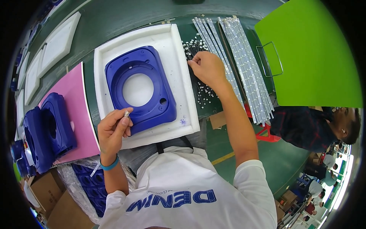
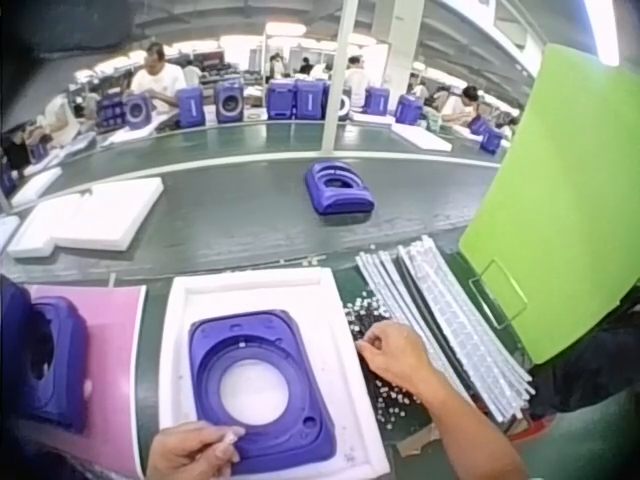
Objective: The person assembles LED light strips into circular plastic frames by hand, taking the strips from a styrofoam tray and fitting them into the frames.
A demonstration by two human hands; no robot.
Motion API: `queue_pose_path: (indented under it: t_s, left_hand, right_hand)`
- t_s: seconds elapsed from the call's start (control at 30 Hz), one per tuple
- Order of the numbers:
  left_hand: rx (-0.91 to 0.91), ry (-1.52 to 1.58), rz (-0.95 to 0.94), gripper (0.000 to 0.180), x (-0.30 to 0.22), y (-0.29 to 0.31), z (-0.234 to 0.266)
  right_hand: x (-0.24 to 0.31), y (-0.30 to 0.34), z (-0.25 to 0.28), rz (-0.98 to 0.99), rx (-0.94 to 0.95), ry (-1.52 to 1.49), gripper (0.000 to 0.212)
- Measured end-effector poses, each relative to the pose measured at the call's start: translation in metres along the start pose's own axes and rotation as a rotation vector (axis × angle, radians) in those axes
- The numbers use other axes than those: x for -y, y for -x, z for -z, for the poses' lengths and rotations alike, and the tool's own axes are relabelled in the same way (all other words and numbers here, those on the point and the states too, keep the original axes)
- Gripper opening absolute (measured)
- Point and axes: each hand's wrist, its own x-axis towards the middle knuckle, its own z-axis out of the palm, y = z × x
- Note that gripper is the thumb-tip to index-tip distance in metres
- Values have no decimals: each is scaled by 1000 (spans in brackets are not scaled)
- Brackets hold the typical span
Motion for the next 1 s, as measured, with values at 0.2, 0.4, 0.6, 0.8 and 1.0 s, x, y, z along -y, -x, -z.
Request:
queue_pose_path:
  t_s: [0.2, 0.4, 0.6, 0.8, 1.0]
  left_hand:
    - [10, 5, 8, 23, -1, 0, 2]
    - [13, 33, 14, 16, -14, -3, 6]
    - [32, -320, -363, 12, -48, -26, -5]
    - [182, -464, -391, 18, -56, -15, -15]
    - [-7, -136, -85, 15, -31, 13, 15]
  right_hand:
    - [-17, 11, 12, -13, -99, -308, 20]
    - [2, 26, 40, 6, -161, -836, 12]
    - [69, 63, 46, 336, -59, -387, 7]
    - [113, 75, 32, 732, 57, -421, 17]
    - [89, 79, 40, 265, 146, -696, 6]
